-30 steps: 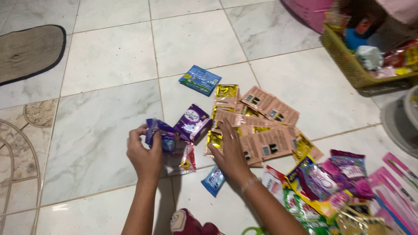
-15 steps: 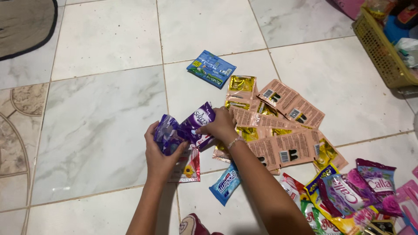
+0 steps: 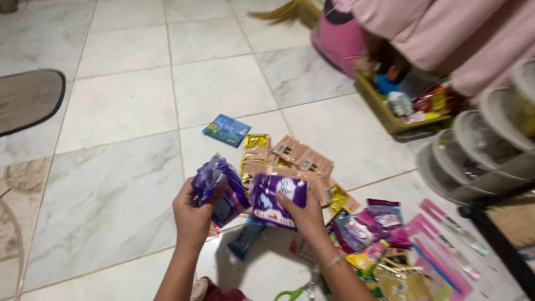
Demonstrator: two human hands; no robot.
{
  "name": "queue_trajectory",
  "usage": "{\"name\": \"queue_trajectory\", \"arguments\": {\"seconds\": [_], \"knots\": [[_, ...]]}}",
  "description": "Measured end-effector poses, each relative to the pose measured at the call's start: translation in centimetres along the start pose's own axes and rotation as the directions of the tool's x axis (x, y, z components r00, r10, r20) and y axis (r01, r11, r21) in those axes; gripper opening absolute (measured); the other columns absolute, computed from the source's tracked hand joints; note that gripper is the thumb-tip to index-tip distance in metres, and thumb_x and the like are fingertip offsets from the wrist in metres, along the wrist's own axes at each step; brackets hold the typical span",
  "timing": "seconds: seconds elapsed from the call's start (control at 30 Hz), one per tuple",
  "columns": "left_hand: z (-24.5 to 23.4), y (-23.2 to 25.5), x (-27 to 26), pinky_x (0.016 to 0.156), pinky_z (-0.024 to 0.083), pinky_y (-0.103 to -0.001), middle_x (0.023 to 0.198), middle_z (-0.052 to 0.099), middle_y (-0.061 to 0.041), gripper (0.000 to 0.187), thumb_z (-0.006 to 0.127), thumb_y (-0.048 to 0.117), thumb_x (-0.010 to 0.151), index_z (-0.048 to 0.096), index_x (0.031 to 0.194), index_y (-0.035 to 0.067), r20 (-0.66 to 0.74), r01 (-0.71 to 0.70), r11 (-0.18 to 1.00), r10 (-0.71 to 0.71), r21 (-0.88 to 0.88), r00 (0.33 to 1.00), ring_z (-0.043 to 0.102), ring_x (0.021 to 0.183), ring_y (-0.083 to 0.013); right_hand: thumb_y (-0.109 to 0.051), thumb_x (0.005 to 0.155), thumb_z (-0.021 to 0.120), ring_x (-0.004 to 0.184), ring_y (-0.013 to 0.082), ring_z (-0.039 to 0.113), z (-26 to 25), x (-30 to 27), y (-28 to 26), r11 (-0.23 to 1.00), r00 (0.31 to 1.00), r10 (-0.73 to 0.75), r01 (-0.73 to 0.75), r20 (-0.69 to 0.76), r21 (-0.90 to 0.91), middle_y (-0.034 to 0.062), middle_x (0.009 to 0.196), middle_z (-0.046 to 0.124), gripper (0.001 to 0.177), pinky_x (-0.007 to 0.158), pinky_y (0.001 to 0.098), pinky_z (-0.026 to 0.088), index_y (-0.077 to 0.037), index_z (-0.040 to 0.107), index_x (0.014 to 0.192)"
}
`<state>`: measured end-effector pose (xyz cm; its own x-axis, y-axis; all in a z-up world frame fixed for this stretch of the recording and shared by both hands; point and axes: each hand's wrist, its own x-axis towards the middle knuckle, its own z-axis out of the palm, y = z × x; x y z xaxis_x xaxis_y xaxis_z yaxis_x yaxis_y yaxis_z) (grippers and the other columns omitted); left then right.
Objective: The person sits on the floor and sorts various small packets and boxes. They use scissors to cut open linked sachets, then place items like medicine boxes, sanitary pads, and snack packets onto a nearby rolling cart.
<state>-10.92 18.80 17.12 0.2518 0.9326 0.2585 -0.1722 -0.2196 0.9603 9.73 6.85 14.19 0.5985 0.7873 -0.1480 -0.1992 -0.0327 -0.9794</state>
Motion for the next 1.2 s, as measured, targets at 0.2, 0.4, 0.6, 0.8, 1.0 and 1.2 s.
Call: {"name": "queue_trajectory", "arguments": {"seconds": [0.2, 0.4, 0.6, 0.8, 1.0, 1.2], "knots": [[10.9, 6.2, -6.7, 0.078, 0.055, -0.025, 0.097, 0.075, -0.002, 0.026, 0.075, 0.014, 0.087, 0.072, 0.11, 0.003, 0.186, 0.102, 0.992, -0.088, -0.067, 0.979, 0.069, 0.087, -0.0083, -0.024, 0.089, 0.072, 0.093, 0.016, 0.072, -8.1, -9.6, -1.9, 0.955, 0.963, 0.237, -0.206, -0.128, 0.214, 0.009, 0.107, 0.075, 0.038, 0.082, 0.0328, 0.058, -0.003, 0.066, 0.121], [19.4, 10.2, -13.9, 0.073, 0.049, -0.025, 0.088, 0.071, -0.006, 0.024, 0.072, 0.021, 0.093, 0.075, 0.103, -0.001, 0.259, -0.293, 0.951, 0.259, 0.101, 0.931, 0.065, 0.082, -0.0085, -0.026, 0.094, 0.064, 0.099, 0.0186, 0.072, -15.5, -16.2, -3.2, 0.848, 0.953, 0.267, -0.163, -0.14, 0.504, 0.0072, 0.112, 0.075, 0.037, 0.087, 0.0359, 0.058, -0.003, 0.066, 0.123], [25.1, 12.5, -17.3, 0.053, 0.041, -0.029, 0.063, 0.06, -0.003, 0.03, 0.073, 0.027, 0.092, 0.073, 0.081, -0.001, 0.279, -0.11, 0.985, 0.069, 0.134, 0.958, 0.051, 0.057, -0.0099, -0.033, 0.092, 0.067, 0.104, 0.0194, 0.071, -20.5, -21.2, -8.1, 0.839, 0.925, 0.325, -0.186, -0.197, 0.511, 0.0075, 0.118, 0.074, 0.047, 0.09, 0.0371, 0.056, -0.004, 0.065, 0.128], [29.7, 14.8, -19.0, 0.052, 0.041, -0.028, 0.061, 0.058, -0.002, 0.031, 0.071, 0.026, 0.094, 0.071, 0.077, 0.0, 0.368, -0.152, 0.988, 0.135, 0.018, 0.92, 0.049, 0.056, -0.0069, -0.03, 0.078, 0.078, 0.104, 0.0184, 0.07, -22.6, -23.1, -13.4, 0.859, 0.958, 0.196, -0.064, -0.21, 0.508, 0.0043, 0.117, 0.07, 0.062, 0.089, 0.039, 0.059, -0.016, 0.054, 0.134], [34.3, 17.7, -20.3, 0.05, 0.037, -0.03, 0.057, 0.054, -0.007, 0.038, 0.071, 0.024, 0.097, 0.066, 0.07, -0.002, 0.385, -0.077, 0.996, 0.054, 0.045, 0.921, 0.044, 0.056, -0.0084, -0.004, 0.069, 0.078, 0.093, 0.0193, 0.068, -25.5, -22.5, -15.8, 0.84, 0.927, 0.152, 0.062, -0.343, 0.539, 0.0061, 0.106, 0.068, 0.065, 0.084, 0.0375, 0.057, -0.012, 0.056, 0.13], [37.3, 22.0, -20.0, 0.067, 0.055, -0.026, 0.114, 0.066, -0.006, 0.036, 0.072, 0.009, 0.084, 0.06, 0.118, 0.008, 0.441, -0.102, 0.974, 0.184, -0.203, 0.878, 0.068, 0.084, -0.0125, -0.004, 0.064, 0.077, 0.091, 0.0194, 0.069, -29.0, -22.8, -17.2, 0.875, 0.895, 0.003, 0.213, -0.445, 0.435, 0.0069, 0.102, 0.07, 0.065, 0.083, 0.0341, 0.058, -0.009, 0.058, 0.126]]}}
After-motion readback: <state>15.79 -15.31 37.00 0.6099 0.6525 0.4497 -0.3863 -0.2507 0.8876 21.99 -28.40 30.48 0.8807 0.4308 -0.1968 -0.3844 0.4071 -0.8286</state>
